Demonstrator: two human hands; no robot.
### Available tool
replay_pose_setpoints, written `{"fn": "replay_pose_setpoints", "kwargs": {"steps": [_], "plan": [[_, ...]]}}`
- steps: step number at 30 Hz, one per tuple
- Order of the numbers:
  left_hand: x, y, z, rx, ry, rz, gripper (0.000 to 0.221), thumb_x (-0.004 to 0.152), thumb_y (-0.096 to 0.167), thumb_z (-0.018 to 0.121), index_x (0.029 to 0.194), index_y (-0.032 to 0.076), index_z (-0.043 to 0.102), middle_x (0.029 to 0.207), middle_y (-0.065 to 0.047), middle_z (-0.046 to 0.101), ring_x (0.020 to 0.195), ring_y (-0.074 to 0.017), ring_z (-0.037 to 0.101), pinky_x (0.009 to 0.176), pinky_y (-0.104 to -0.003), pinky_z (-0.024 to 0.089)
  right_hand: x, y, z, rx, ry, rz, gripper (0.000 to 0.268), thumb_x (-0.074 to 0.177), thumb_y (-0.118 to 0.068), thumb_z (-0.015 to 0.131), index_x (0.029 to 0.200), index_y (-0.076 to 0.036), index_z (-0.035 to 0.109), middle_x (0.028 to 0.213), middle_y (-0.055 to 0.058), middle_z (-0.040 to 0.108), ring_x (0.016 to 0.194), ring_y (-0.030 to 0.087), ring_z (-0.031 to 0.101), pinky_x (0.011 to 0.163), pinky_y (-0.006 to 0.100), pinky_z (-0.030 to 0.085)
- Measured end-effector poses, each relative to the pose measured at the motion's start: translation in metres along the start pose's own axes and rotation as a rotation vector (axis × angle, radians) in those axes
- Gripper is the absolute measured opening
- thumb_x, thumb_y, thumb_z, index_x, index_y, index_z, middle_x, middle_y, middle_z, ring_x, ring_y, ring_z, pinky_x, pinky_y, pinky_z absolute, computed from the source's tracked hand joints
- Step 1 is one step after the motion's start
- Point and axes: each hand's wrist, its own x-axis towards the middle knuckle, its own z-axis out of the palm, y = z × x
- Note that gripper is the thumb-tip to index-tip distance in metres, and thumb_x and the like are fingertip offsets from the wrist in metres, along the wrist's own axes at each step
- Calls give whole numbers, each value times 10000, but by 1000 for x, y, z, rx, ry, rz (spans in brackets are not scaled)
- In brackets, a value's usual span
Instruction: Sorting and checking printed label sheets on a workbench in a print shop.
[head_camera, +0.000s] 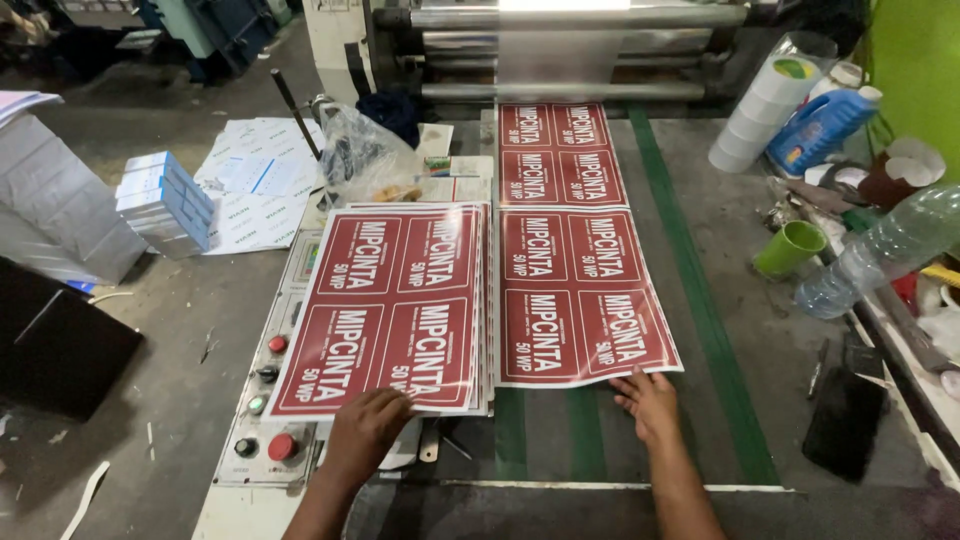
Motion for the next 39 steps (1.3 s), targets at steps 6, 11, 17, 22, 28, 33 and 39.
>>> {"fn": "replay_pose_setpoints", "kwargs": {"steps": [6,11,17,22,28,33,39], "plan": [[21,-1,-26,-181,-50,-332,154,869,191,753,981,91,785,931,-92,794,786,-255,772,669,-384,618,-33,-10,7,-12,14,89,434,1004,-232,590,1411,-100,520,1174,149,735,964,243,731,684,355,581],[20,24,2,-56,344,-124,111,970,108,700,1059,53,735,972,-151,767,779,-274,760,616,-341,607,-85,23,25,-147,-99,154,457,968,-218,628,1400,-66,613,1150,171,770,881,235,720,626,325,546],[16,112,46,-149,91,98,284,827,94,709,1102,20,706,1144,-147,704,1036,-333,683,870,-456,559,-161,15,85,-98,-636,90,385,919,-218,658,1289,-112,641,1132,67,780,883,154,737,618,275,548],[6,139,66,-227,-32,143,227,855,164,704,1044,39,691,1120,-125,706,1095,-312,674,980,-488,503,-154,48,67,-19,-453,168,338,977,-229,658,1237,-13,668,1037,105,759,828,186,746,580,313,544],[-22,98,94,-185,-79,211,184,990,172,667,1144,87,723,1222,-78,729,1217,-240,669,1109,-507,471,-157,35,17,-72,-108,141,347,948,-215,639,1267,-83,611,1042,108,768,790,215,753,540,319,504],[-9,48,55,-43,-144,0,277,976,235,682,1228,127,716,1315,-73,707,1268,-233,640,1155,-517,433,-144,19,-46,-236,116,128,332,997,-214,625,1274,-30,619,1057,156,779,824,235,756,571,319,523],[-9,13,27,54,-413,-45,504,786,338,761,1198,57,686,1398,-169,636,1339,-378,546,1054,-520,388,-115,17,-113,-247,136,113,316,970,-180,662,1256,-52,625,1049,118,751,816,225,732,566,324,481]]}}
